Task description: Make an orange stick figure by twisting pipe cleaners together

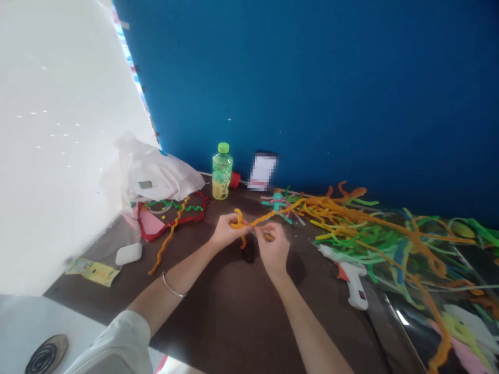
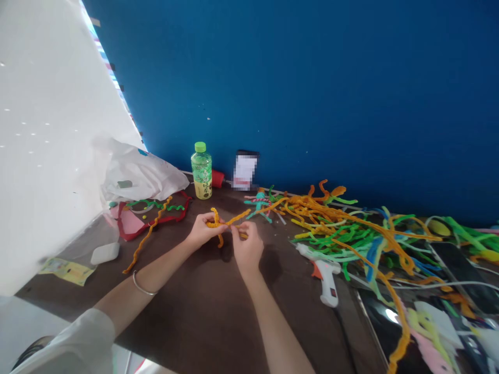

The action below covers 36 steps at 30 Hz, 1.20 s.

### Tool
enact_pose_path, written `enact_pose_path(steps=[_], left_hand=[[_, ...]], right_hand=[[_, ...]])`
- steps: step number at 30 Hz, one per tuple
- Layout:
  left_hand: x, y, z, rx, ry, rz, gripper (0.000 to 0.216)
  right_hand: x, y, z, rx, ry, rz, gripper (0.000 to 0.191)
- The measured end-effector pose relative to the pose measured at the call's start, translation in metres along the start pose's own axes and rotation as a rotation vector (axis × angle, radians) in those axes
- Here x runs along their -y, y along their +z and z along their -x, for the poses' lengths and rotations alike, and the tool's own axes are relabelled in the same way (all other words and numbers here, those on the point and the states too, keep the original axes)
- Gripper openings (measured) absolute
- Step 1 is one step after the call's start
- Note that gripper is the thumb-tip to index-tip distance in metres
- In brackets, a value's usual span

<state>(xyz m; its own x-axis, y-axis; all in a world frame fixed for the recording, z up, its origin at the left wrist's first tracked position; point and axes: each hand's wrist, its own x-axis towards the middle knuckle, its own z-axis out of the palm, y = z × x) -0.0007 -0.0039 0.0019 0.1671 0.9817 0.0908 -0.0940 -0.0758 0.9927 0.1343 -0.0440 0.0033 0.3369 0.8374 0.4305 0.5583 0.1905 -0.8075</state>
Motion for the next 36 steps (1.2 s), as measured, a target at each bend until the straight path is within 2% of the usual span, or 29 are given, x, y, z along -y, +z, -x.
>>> enact_pose_path(steps=[3, 7, 10, 14, 20, 25, 28, 33, 36], left_hand=[[-0.002, 0.001, 0.0, 0.022, -0.091, 0.12, 0.028], [-0.003, 0.0, -0.001, 0.003, -0.175, 0.254, 0.03], [-0.003, -0.001, -0.003, -0.017, -0.221, 0.357, 0.029], [-0.004, -0.002, -0.004, -0.003, -0.248, 0.413, 0.027], [-0.002, -0.002, -0.004, 0.01, -0.228, 0.386, 0.029], [0.003, -0.006, -0.006, 0.033, -0.178, 0.259, 0.03], [0.003, -0.007, -0.008, 0.034, -0.177, 0.214, 0.03], [0.0, -0.009, -0.008, 0.106, -0.217, 0.244, 0.03], [-0.001, -0.009, -0.009, 0.145, -0.281, 0.304, 0.031]], right_hand=[[-0.003, -0.003, 0.0, -0.037, -0.298, 0.172, 0.016], [-0.007, -0.009, -0.003, 0.053, -0.646, 0.318, 0.015], [-0.007, -0.011, -0.005, 0.081, -0.744, 0.416, 0.018], [-0.005, -0.012, -0.005, 0.038, -0.759, 0.491, 0.022], [0.0, -0.014, -0.005, 0.012, -0.703, 0.487, 0.02], [0.001, -0.014, -0.007, 0.1, -0.621, 0.384, 0.017], [0.0, -0.013, -0.011, 0.197, -0.43, 0.157, 0.016], [-0.003, -0.015, -0.016, 0.455, 0.026, -0.396, 0.017], [-0.005, -0.016, -0.017, 0.483, 0.067, -0.46, 0.016]])
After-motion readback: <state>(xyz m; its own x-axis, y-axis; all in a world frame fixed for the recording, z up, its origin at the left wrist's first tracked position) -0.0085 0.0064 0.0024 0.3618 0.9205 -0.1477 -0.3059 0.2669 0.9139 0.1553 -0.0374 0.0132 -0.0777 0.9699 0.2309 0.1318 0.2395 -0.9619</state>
